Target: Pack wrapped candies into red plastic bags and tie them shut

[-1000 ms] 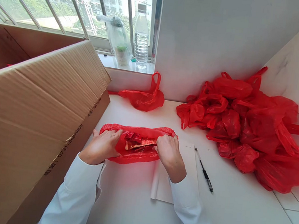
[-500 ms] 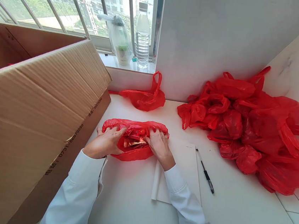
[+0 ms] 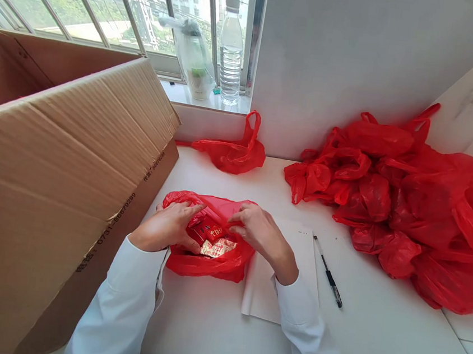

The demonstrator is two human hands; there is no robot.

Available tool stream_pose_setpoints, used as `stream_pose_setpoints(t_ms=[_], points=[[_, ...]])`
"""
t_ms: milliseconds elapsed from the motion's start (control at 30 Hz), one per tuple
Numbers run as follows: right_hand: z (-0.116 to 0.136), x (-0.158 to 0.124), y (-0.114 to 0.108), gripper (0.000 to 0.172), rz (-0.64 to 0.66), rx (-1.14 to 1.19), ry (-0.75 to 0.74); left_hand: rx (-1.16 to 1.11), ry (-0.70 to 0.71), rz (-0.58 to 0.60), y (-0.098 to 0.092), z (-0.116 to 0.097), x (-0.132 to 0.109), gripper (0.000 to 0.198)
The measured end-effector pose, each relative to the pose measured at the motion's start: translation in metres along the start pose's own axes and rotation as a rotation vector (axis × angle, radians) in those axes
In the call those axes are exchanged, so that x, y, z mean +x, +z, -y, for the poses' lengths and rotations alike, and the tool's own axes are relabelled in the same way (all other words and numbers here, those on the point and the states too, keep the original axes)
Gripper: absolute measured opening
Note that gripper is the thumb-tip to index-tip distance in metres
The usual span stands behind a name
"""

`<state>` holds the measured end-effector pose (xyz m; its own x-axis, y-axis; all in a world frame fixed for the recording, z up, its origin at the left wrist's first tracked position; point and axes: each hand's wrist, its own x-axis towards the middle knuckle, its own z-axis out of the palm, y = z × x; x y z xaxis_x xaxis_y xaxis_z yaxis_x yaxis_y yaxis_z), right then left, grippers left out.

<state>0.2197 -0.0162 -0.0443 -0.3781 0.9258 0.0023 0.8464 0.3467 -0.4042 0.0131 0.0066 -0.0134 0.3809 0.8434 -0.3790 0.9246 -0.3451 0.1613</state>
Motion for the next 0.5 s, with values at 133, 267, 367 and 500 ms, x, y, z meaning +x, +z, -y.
stream_pose_setpoints(t_ms=[133,267,367,500], points=[[-0.014,0.002,-0.009,0.024,-0.255,0.438,0.068,0.029,0.004,0.018,0.001,-0.005,0.000,0.082],[-0.034,0.011,0.001,0.035,-0.472,0.514,0.269,0.076,0.029,0.050,0.002,-0.012,0.001,0.065],[-0.049,0.017,0.013,0.029,-0.536,0.415,0.340,0.123,0.046,0.073,0.000,-0.017,0.000,0.055],[-0.056,0.016,0.014,0.036,-0.596,0.291,0.391,0.183,0.055,0.114,-0.001,-0.025,0.002,0.045]])
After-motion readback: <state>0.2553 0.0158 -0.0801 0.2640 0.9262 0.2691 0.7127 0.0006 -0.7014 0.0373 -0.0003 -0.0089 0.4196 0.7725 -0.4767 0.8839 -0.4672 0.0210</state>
